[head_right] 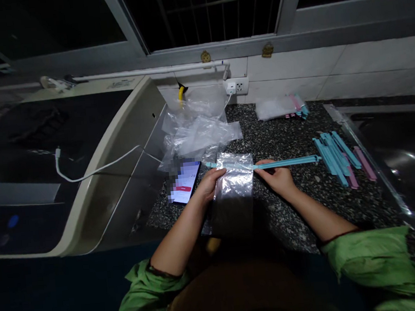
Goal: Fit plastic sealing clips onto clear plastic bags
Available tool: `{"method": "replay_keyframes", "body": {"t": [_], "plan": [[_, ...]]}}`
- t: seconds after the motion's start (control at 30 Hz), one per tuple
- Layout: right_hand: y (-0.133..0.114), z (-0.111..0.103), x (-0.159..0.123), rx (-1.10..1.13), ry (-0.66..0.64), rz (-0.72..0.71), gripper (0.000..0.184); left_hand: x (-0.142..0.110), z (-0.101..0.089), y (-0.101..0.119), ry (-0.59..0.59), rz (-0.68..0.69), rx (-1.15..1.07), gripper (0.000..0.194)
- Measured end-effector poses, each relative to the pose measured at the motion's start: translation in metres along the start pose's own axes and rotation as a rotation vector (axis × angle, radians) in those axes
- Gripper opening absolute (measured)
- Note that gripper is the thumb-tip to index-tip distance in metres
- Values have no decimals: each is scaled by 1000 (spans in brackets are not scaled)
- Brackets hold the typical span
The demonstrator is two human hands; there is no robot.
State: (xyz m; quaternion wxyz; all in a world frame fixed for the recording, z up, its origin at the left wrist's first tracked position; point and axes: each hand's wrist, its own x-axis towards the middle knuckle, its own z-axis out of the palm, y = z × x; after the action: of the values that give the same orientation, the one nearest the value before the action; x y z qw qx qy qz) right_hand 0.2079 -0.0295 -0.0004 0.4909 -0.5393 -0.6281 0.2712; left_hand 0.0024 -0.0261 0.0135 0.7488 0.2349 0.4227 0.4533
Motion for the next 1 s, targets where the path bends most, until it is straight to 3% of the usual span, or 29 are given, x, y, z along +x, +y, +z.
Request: {"method": "replay_keyframes", "body": {"t": [0.57,1.0], "plan": [[1,-3,1,-12,-70,11,30,3,-2,-1,47,-3,-58,22],[-1,-14,7,-146,-62,-170,22,3,-2,-2,106,42,-58,19]]}}
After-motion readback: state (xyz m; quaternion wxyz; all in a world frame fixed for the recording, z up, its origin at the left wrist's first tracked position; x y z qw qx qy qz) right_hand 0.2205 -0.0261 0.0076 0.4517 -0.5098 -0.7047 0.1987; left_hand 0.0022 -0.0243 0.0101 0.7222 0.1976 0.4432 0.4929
